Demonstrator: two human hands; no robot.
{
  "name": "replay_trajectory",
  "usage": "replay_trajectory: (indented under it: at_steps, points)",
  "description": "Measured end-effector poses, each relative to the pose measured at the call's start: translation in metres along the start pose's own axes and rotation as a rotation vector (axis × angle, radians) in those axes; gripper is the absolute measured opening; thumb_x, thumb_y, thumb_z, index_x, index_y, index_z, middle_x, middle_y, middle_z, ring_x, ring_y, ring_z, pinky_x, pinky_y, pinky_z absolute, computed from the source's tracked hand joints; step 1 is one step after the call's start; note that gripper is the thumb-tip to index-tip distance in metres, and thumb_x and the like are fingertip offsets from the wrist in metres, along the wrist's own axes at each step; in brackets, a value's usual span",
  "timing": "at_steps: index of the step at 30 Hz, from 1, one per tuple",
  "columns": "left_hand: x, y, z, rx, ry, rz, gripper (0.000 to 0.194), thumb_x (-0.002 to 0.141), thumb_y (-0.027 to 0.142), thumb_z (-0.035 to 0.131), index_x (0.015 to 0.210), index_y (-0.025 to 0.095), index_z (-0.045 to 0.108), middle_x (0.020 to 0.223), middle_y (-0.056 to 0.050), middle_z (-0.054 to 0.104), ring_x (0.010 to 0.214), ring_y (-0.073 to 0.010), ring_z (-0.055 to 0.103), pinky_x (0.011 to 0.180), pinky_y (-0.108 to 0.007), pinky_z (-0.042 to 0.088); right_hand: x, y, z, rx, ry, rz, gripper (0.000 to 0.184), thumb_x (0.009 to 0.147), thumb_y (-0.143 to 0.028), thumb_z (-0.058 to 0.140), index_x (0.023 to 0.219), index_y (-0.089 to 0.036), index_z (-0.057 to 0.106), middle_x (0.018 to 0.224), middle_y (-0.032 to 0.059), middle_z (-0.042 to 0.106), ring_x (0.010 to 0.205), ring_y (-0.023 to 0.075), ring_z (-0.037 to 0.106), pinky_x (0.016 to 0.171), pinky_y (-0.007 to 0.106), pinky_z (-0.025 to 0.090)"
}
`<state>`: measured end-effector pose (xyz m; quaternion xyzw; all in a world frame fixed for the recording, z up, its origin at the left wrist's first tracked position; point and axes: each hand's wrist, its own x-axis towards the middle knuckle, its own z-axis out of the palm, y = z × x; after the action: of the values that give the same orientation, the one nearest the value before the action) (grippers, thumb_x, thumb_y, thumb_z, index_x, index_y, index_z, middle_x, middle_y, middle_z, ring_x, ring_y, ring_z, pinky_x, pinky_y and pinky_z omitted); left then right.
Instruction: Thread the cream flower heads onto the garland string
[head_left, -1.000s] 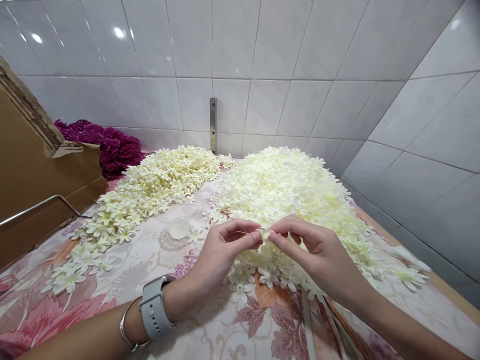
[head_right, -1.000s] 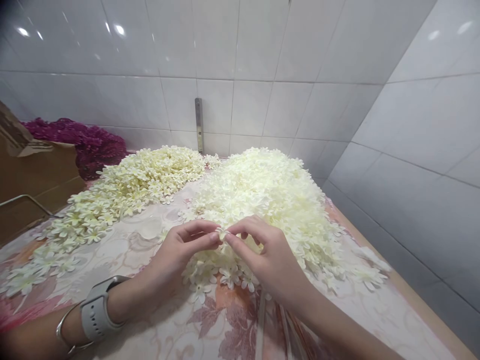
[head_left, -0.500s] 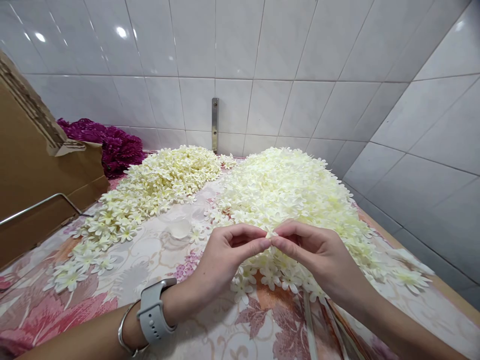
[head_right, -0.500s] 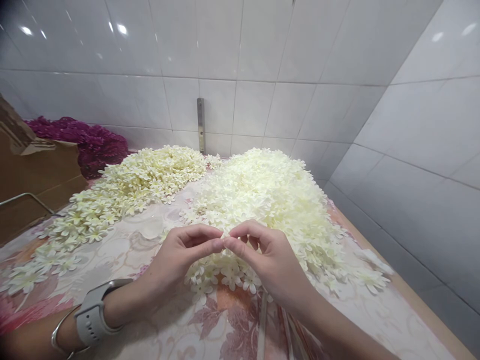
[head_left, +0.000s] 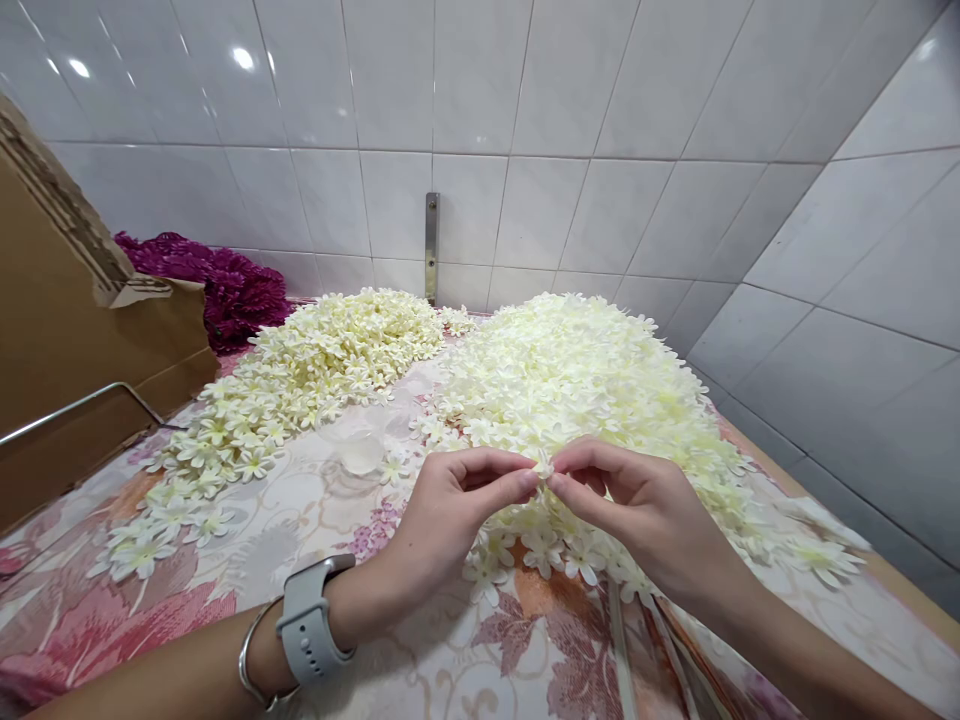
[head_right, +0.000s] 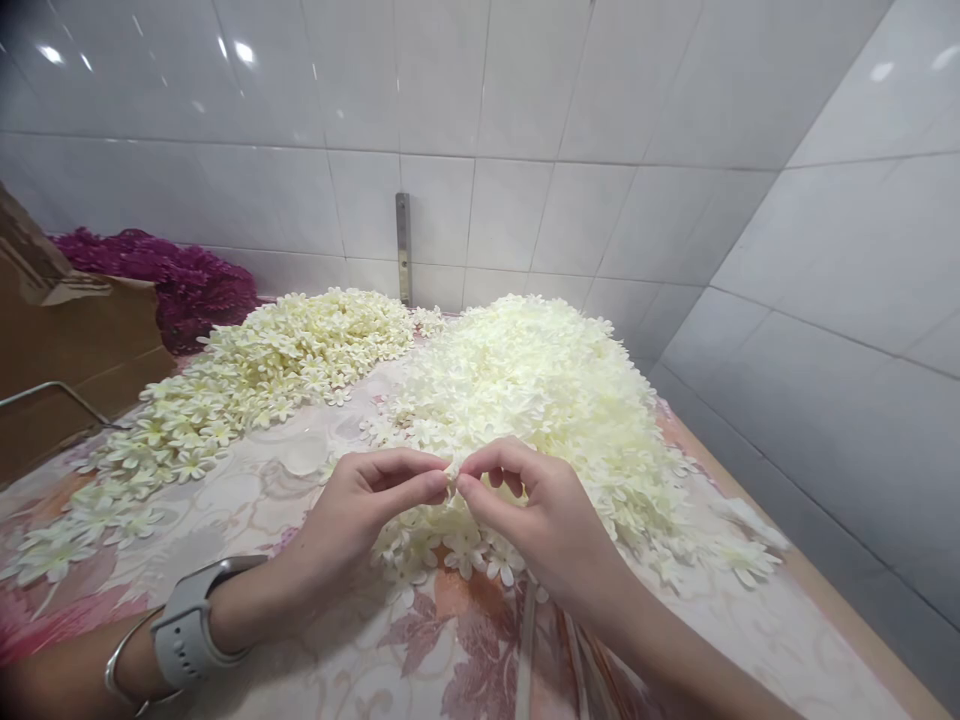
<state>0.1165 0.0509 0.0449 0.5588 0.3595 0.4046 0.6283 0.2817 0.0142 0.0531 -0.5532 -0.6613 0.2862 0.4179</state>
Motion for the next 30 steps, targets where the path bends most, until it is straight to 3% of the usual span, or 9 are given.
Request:
replay_trajectory:
  at_steps: [7, 13, 21, 23, 26, 30]
  points:
    - [0.0011, -0.0028, -0.0021, -0.029, 0.036, -0.008, 0.013, 0.07, 0.027, 0.073, 0.079, 0.017, 0.076, 0.079, -0.004, 0.073, 0.078, -0.017, 0.063, 0.073, -0.026, 0.047, 0.0009, 0.0007, -0.0003, 0.027, 0.009, 0.023, 0.024, 0.081, -0.043, 0.06, 0.073, -0.02, 0.065, 0.067, 0.0013, 0.06, 0.061, 0.014, 0.051, 0.054, 0.026, 0.041]
    - [0.0053, -0.0052, -0.0031, -0.114, 0.096, -0.049, 0.01, 0.067, 0.026, 0.075, 0.073, 0.017, 0.074, 0.075, -0.003, 0.072, 0.076, -0.0164, 0.065, 0.074, -0.027, 0.049, 0.004, 0.0007, -0.0062, 0.013, 0.182, 0.001, 0.023, 0.08, -0.043, 0.062, 0.075, -0.021, 0.067, 0.078, 0.0033, 0.066, 0.07, 0.0169, 0.059, 0.06, 0.027, 0.046]
    - [0.0064, -0.0059, -0.0028, -0.118, 0.102, -0.05, 0.011, 0.067, 0.027, 0.075, 0.073, 0.018, 0.074, 0.074, -0.002, 0.072, 0.074, -0.0151, 0.065, 0.073, -0.025, 0.049, 0.0053, 0.0062, -0.0073, -0.005, 0.147, 0.032, 0.023, 0.081, -0.043, 0.059, 0.082, -0.021, 0.062, 0.078, 0.0031, 0.062, 0.066, 0.0156, 0.055, 0.057, 0.028, 0.044]
    - [0.0057, -0.0055, -0.0031, -0.119, 0.101, -0.05, 0.01, 0.068, 0.027, 0.075, 0.073, 0.018, 0.074, 0.074, -0.002, 0.072, 0.074, -0.0149, 0.064, 0.073, -0.025, 0.048, 0.0054, 0.007, -0.0068, -0.107, 0.243, -0.008, 0.019, 0.082, -0.041, 0.058, 0.087, -0.022, 0.059, 0.082, 0.0029, 0.06, 0.067, 0.0157, 0.053, 0.058, 0.029, 0.043]
    - [0.0045, -0.0054, -0.0029, -0.111, 0.092, -0.054, 0.011, 0.068, 0.027, 0.075, 0.074, 0.018, 0.074, 0.075, -0.003, 0.072, 0.075, -0.0156, 0.064, 0.073, -0.026, 0.048, 0.0046, 0.0047, -0.0046, -0.279, 0.387, -0.185, 0.015, 0.081, -0.034, 0.06, 0.091, -0.024, 0.057, 0.09, 0.0043, 0.06, 0.077, 0.0188, 0.054, 0.066, 0.032, 0.044]
    - [0.003, -0.0059, -0.0017, -0.08, 0.069, -0.024, 0.014, 0.065, 0.028, 0.077, 0.074, 0.017, 0.074, 0.077, -0.003, 0.072, 0.078, -0.0166, 0.064, 0.074, -0.026, 0.048, 0.001, -0.0003, 0.0014, -0.288, 0.121, -0.306, 0.006, 0.083, -0.028, 0.057, 0.08, -0.023, 0.059, 0.079, 0.0028, 0.063, 0.078, 0.0192, 0.056, 0.067, 0.032, 0.045]
